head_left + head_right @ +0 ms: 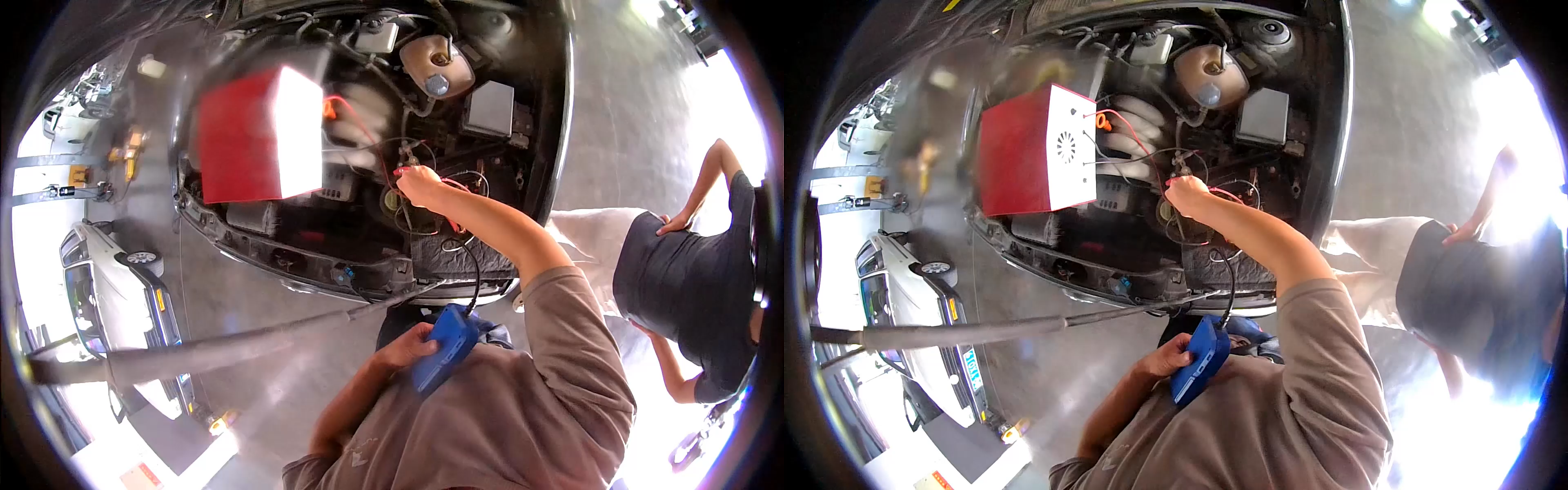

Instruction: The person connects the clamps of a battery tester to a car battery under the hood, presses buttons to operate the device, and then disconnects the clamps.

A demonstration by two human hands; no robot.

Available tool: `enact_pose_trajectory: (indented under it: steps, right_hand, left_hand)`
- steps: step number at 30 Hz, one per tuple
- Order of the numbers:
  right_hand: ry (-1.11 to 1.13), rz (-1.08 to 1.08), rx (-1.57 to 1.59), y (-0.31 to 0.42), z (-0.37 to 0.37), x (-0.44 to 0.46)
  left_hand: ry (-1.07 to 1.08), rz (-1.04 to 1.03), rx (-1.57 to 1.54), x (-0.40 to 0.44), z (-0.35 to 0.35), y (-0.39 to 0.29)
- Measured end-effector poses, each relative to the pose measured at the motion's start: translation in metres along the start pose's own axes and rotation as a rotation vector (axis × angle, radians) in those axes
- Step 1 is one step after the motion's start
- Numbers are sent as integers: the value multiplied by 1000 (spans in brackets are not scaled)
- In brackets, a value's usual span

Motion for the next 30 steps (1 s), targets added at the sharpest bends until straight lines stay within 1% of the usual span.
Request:
enact_pose_trajectory:
  steps: [3, 4, 6, 8, 9, 11, 15, 18, 21, 22, 23, 25, 27, 29, 30]
  right_hand:
    - [16, 25, -27, -2, 10, -9]
    - [32, 14, -27, -5, 5, -7]
    - [-10, -22, -9, -10, 0, -4]
    - [-25, -53, 26, -18, -3, -5]
    - [-58, -37, 79, -20, -2, -7]
    - [-121, 3, 181, -27, 0, -9]
    - [-47, 108, 109, -33, -12, -15]
    - [-138, 43, 172, -47, -10, -25]
    - [-329, -1, 336, -63, 3, -58]
    - [-336, -90, 442, -71, 23, -80]
    - [-300, -210, 439, -84, 34, -95]
    - [-369, -363, 939, -117, 30, -121]
    - [-417, -587, 1277, -146, 20, -158]
    - [-464, -669, 1603, -175, -14, -187]
    - [-436, -734, 1806, -180, -23, -202]
  left_hand:
    - [-90, -39, 77, -10, 3, 5]
    - [-95, -43, 74, -12, 2, 5]
    - [-104, -45, 70, -13, -3, 4]
    - [-77, 14, 48, -13, -4, 7]
    - [-64, 43, 37, -13, -5, 9]
    - [-73, 28, 58, -16, 2, 16]
    - [-86, -22, 118, -17, 16, 26]
    - [-87, 6, 120, -17, 15, 28]
    - [-41, -5, 94, -13, 6, 22]
    - [-66, -18, 93, -13, 8, 22]
    - [-91, -31, 92, -14, 9, 24]
    - [-135, -42, 91, -13, 8, 22]
    - [-169, -36, 97, -13, -3, 11]
    - [-246, -96, 126, -13, -12, 3]
    - [-284, -127, 142, -12, -14, -1]
Point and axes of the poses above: each hand's wrist, its own x-axis towards the middle knuckle, its own z-axis out of the back of the hand, y = z × x, the point moved 7 cm from there along x, towards the middle knuckle, and after that the axes turned 8 degrees about -x, right-handed, at the moved point
